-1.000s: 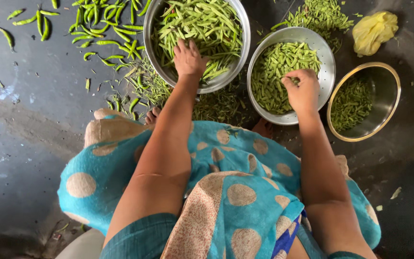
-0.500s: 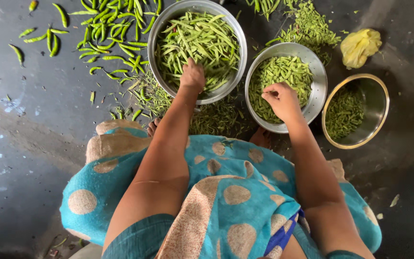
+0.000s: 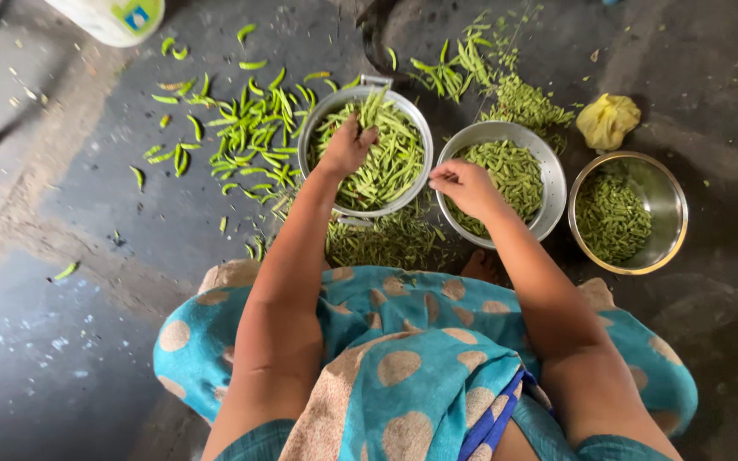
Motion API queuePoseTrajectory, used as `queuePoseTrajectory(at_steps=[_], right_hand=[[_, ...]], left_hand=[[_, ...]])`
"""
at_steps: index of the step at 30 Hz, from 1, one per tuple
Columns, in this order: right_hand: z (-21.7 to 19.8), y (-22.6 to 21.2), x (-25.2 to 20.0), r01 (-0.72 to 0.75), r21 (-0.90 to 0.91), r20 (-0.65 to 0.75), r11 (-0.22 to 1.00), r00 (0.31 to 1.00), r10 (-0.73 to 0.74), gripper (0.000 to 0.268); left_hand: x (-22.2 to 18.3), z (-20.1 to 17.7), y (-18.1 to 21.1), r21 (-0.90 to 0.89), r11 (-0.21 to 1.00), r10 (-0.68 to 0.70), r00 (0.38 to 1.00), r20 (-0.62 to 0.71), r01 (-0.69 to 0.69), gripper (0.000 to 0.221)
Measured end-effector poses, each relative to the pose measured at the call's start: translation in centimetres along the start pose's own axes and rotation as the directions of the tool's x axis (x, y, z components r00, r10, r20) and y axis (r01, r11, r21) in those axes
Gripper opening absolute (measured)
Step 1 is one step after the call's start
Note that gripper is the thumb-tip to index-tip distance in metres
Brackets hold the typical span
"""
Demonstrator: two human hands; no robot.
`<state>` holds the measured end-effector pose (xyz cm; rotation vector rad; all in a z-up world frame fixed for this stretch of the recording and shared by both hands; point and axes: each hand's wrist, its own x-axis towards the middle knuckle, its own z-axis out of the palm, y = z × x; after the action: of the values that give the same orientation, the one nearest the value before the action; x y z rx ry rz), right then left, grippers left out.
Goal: The person sits on the floor and trims the ends off green beans by hand, placing the trimmed beans into a metal bowl and discarding the ends onto the floor. The person handles the beans one at a time, snapping off the tips and sorting them into separate piles.
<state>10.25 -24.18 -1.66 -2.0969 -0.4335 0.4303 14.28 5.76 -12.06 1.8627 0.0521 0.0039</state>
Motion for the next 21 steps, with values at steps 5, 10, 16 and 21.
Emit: queuePoseTrajectory(at_steps=[5, 10, 16, 21], right_hand=[[1.4, -5.5, 3.8, -0.080, 0.452, 0.010, 0.889, 0.996, 0.084, 0.031], [2.0, -12.2, 5.6, 0.420, 0.115, -0.192, 0.900, 0.898, -0.395, 0.048], [4.3, -12.5, 4.8, 0.406, 0.008, -0.160, 0.914, 0.903, -0.400, 0.027], [4.8, -10.7, 4.6, 0.373, -0.174, -0.166, 0.911, 0.901, -0.400, 0.017]], left_hand=[[-3.7, -3.6, 7.1, -0.394, 0.903, 0.238, 0.963, 0.126, -0.172, 0.029], [-8.0, -5.6, 11.7, -0.572, 0.814, 0.277, 0.933, 0.231, -0.100, 0.028], [-10.1, -4.5, 11.6, -0.649, 0.761, 0.186, 0.957, 0.222, 0.003, 0.034], [-9.5, -3.1, 12.3, -0.459, 0.888, 0.082, 0.991, 0.106, -0.024, 0.044]])
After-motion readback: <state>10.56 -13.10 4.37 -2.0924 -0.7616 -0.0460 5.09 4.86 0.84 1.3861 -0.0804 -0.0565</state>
